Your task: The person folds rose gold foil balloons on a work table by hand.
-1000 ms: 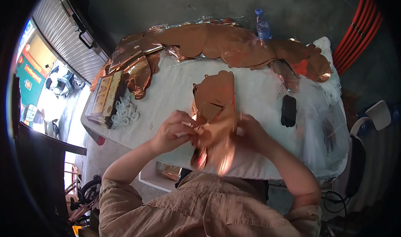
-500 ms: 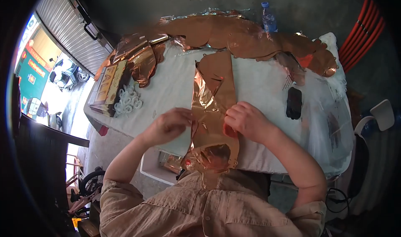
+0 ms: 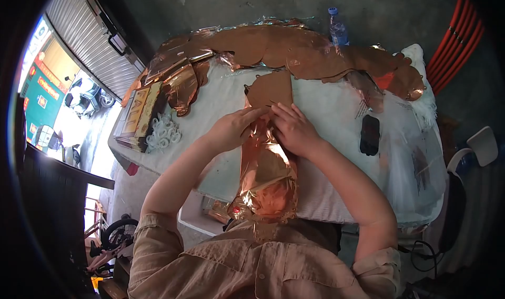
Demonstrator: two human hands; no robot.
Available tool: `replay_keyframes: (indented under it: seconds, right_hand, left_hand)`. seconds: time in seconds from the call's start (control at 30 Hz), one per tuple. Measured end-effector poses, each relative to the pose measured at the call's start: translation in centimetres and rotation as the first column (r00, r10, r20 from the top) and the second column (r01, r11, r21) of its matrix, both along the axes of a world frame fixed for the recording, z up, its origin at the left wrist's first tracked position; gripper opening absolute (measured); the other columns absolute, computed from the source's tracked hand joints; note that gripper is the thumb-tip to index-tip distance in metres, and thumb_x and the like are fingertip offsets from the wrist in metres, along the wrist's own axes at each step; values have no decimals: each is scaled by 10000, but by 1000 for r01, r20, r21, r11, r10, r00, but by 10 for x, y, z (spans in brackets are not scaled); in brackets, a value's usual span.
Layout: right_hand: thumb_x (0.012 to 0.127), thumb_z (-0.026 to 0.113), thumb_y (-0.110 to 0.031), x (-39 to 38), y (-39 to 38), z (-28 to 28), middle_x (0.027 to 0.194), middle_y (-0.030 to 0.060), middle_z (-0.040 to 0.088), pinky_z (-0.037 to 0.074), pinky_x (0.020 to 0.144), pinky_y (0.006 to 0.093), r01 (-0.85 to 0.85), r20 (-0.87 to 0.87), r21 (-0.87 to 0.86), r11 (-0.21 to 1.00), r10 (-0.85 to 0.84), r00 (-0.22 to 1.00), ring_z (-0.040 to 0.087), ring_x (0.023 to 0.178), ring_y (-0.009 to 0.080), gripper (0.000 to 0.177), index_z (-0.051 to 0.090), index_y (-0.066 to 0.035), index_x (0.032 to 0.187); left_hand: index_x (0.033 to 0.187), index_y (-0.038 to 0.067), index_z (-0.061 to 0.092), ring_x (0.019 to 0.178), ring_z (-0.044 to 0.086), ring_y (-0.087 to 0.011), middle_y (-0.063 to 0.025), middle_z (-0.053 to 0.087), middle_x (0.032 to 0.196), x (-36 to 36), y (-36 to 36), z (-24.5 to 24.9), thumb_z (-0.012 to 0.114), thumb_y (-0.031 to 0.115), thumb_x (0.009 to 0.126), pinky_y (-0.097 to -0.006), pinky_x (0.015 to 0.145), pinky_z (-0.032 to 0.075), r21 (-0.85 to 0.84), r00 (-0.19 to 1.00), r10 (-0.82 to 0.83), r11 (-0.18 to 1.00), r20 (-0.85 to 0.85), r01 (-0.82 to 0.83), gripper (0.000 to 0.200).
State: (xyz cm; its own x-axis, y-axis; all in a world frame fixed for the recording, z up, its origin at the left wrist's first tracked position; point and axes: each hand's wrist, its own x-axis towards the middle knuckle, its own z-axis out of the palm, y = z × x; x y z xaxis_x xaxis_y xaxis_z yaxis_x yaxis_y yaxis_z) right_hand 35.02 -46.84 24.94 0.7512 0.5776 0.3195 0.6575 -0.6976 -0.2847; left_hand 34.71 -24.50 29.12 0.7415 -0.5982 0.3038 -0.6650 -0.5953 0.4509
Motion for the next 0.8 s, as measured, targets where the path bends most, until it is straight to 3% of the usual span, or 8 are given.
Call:
replay_keyframes:
  seconds: [0.03,0.17,0.23,0.37,0.43,0.47,0.53,0.8]
  right_hand:
    - [898,559,-214,0,1,-2,1415,139,440,255,1127,464,2,0,3,1000,-2,1000,372,1349,282,399,543,-47,1260]
    - [891,588,-265,0,2,-6,1411,147,441,211,1145,465,-36,44,14,999,35,998,347,1365,273,456,520,-37,1281]
    - [889,595,-278,-4,3,0,1411,152,437,204,1147,467,-48,18,-34,998,48,999,335,1371,280,468,520,-40,1284]
    - [898,584,-281,-6,4,3,1404,150,443,186,1150,483,-64,-10,-39,997,64,998,332,1372,283,448,528,-40,1271]
    - [902,577,-284,-5,4,4,1403,148,446,184,1150,486,-69,-9,-29,997,69,998,333,1370,283,443,530,-40,1269]
    - [906,570,-287,-5,4,4,1401,146,448,182,1150,488,-70,-7,-20,997,70,998,335,1369,282,439,532,-40,1267]
    - [911,562,-294,-4,6,6,1398,146,451,186,1149,488,-72,-13,-9,997,72,997,342,1364,282,434,536,-41,1263]
    - [926,532,-305,15,32,10,1365,150,477,198,1136,512,-84,-8,26,996,84,996,384,1333,286,384,573,-51,1211]
  left_hand:
    - [1175,84,589,1021,594,-316,-112,570,1194,2,2,0,531,-26,766,-388,834,513,53,996,0,999,-94,5,428]
    - [1068,57,632,968,615,-297,-102,589,1108,7,26,-6,554,-27,763,-373,781,526,7,999,-53,999,-13,53,326]
    - [982,30,646,1007,609,-281,-103,564,1164,6,39,-6,588,-33,751,-365,774,533,-175,982,-64,984,-178,33,247]
    - [986,28,641,1072,590,-260,-109,513,1257,1,53,-1,602,-71,733,-361,794,529,-199,973,-30,980,-228,-16,274]
    - [977,26,639,1122,564,-238,-115,458,1331,-6,52,12,598,-77,747,-354,821,520,-333,743,11,890,-670,-313,256]
    - [977,26,639,1122,564,-238,-115,458,1331,-4,56,7,598,-77,747,-354,821,520,-331,741,13,889,-672,-316,256]
    - [967,17,639,1081,580,-222,-126,463,1326,5,66,-13,578,-43,788,-323,834,509,-161,984,15,986,-178,-44,199]
    - [947,16,648,964,600,-195,-110,501,1251,11,68,-25,571,-16,799,-284,795,492,-200,984,8,979,-176,-44,169]
